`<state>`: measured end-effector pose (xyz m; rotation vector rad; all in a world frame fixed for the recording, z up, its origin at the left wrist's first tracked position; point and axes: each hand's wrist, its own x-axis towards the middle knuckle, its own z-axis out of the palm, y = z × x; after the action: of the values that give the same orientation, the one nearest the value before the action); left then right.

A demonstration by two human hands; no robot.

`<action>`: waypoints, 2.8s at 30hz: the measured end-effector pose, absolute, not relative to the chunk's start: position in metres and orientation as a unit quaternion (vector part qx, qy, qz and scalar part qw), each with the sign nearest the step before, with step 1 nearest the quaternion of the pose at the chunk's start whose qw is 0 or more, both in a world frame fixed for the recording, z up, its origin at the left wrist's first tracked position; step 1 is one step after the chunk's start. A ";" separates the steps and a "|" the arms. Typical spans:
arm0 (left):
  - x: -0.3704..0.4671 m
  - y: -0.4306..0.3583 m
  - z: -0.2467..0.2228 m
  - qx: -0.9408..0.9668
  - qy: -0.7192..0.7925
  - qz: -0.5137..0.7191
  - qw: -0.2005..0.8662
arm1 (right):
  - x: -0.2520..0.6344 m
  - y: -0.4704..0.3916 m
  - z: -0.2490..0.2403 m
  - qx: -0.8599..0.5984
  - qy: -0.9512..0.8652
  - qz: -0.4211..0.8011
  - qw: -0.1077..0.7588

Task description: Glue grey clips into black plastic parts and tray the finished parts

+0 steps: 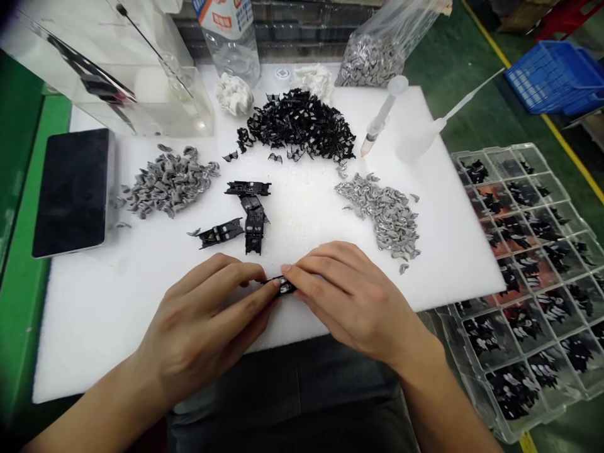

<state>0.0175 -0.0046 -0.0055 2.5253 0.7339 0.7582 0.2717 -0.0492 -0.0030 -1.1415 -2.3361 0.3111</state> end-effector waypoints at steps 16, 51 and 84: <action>0.016 -0.005 -0.005 0.890 0.263 0.304 0.216 | 0.272 -0.048 -0.004 -0.445 -0.828 0.159 0.302; 0.015 -0.006 -0.008 0.894 0.267 0.278 0.228 | 0.273 -0.048 0.001 -0.483 -0.797 0.186 0.311; 0.021 -0.002 -0.012 0.874 0.394 0.280 0.057 | 0.257 -0.012 0.024 -0.530 -0.820 0.022 0.215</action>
<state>0.0207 -0.0019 -0.0119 2.6484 1.1933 0.8501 0.2570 -0.0116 0.0242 -1.4691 -2.2742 0.0611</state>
